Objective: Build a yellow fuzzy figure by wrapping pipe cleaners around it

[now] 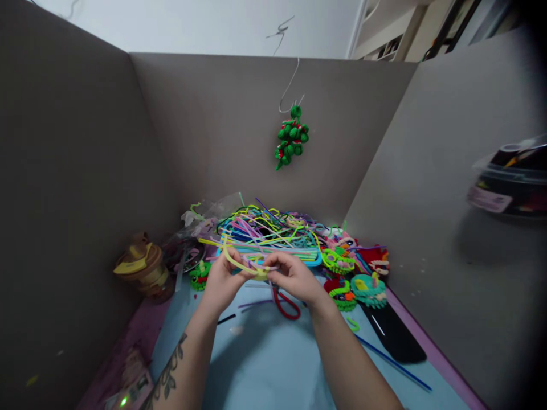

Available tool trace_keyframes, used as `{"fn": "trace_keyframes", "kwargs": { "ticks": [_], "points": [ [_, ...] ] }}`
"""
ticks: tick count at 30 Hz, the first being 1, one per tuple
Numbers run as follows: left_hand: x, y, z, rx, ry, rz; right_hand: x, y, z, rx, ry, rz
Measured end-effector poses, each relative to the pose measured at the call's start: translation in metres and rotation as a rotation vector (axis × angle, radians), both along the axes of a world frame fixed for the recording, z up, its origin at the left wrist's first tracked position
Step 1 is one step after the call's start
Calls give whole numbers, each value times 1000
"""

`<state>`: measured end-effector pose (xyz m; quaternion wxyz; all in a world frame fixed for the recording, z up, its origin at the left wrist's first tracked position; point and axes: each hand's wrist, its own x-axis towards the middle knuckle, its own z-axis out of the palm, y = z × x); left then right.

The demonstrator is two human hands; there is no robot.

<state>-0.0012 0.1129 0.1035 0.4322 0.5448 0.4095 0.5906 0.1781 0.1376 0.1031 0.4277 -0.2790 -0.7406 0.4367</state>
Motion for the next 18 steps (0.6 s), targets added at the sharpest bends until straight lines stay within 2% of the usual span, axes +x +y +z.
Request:
{"fn": "trace_keyframes", "kwargs": {
  "ticks": [4,8,12,15,18],
  "points": [
    [1,0,-1,16,-1,23,-2,-2,6,148,-78,-23],
    [-2,0,-1,110,144,19,-5,-3,9,119,-74,-141],
    [-2,-2,3,226,323,-4,-7,-3,9,114,-66,-176],
    [2,-2,1,226,281,-22,-7,-4,9,120,-55,-188],
    [6,2,-5,154,56,48,-6,-2,9,98,-2,-265]
  ]
}}
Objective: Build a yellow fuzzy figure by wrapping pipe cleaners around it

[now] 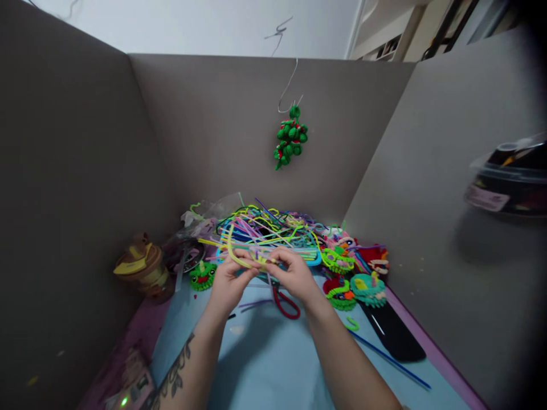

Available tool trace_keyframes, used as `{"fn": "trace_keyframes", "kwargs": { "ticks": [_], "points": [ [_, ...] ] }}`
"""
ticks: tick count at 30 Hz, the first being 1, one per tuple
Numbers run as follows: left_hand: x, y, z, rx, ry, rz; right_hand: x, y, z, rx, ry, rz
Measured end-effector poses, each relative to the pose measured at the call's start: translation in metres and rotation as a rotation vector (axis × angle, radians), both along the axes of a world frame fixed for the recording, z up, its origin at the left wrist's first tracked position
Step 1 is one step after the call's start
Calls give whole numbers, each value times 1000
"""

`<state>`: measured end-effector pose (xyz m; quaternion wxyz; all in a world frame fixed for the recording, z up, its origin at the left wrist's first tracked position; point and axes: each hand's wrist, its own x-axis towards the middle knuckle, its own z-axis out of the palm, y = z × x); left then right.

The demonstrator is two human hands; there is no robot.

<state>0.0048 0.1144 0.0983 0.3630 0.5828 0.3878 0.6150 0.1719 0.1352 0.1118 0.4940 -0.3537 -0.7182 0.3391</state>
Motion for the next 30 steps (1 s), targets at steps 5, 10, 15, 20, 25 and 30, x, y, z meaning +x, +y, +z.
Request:
{"fn": "trace_keyframes", "kwargs": {
  "ticks": [5,10,15,20,25,30],
  "points": [
    [7,7,-4,-240,-523,49,4,4,-3,-109,134,30],
    [15,4,-1,-458,-627,-94,8,5,-4,-280,288,130],
    [16,1,-2,-496,-596,-88,8,3,-2,-266,200,134],
    [17,-1,-1,-416,-306,-9,3,1,0,-131,18,85],
    [18,1,-5,-424,-216,58,1,-1,2,-49,-37,63],
    [16,2,-9,-440,-199,-58,5,5,-7,-318,177,164]
  ]
}}
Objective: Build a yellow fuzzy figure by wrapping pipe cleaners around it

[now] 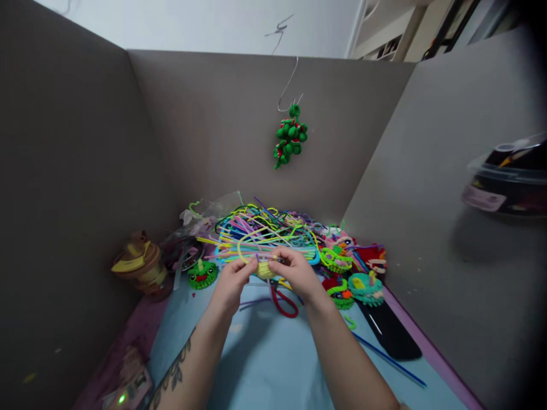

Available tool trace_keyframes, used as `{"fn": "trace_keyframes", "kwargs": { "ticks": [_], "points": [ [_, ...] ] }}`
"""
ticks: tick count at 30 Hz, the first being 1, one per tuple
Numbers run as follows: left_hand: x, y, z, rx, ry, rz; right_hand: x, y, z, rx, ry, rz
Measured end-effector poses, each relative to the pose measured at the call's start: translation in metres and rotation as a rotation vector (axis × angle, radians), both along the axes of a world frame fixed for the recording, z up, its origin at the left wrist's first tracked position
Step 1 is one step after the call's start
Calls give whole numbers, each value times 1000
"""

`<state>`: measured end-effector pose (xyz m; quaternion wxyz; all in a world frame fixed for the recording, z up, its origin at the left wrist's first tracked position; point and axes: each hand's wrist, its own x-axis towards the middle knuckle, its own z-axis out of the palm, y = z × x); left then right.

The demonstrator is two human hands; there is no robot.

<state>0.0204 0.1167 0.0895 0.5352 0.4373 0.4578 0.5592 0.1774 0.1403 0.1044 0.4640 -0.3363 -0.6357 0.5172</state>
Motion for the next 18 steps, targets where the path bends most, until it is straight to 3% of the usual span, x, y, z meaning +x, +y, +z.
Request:
{"fn": "trace_keyframes", "kwargs": {
  "ticks": [3,8,14,18],
  "points": [
    [1,-1,2,0,-22,-67,2,4,-8,-134,144,81],
    [3,0,1,52,-21,19,2,8,-11,-168,142,99],
    [3,0,-4,91,35,46,3,6,-2,-7,41,80],
    [6,-1,-2,108,47,41,0,5,-3,31,-17,-14]
  ]
}}
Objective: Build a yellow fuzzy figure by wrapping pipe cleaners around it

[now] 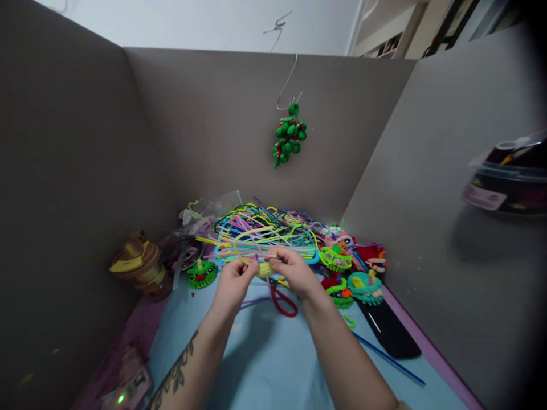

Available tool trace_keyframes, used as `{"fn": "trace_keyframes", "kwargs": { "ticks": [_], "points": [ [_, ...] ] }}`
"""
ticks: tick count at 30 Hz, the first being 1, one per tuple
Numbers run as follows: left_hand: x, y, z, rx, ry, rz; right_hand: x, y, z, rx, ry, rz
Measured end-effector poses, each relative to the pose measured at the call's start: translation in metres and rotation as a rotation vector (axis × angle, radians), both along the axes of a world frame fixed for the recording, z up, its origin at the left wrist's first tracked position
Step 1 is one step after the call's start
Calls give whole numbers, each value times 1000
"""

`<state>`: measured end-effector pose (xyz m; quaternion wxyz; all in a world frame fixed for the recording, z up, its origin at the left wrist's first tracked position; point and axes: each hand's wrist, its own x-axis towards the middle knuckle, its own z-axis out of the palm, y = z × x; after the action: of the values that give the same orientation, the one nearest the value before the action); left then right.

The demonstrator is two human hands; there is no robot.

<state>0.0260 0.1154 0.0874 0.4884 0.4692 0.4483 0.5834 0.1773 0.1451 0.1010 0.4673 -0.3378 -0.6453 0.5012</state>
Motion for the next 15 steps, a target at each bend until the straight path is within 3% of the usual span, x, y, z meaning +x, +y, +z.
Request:
{"fn": "trace_keyframes", "kwargs": {
  "ticks": [4,10,15],
  "points": [
    [-4,0,2,14,39,9,-2,0,-3,-3,-2,-32],
    [-4,-1,1,123,279,142,-4,-4,4,41,-97,16],
    [0,-4,8,151,112,160,-6,-5,5,53,-126,-79]
  ]
}}
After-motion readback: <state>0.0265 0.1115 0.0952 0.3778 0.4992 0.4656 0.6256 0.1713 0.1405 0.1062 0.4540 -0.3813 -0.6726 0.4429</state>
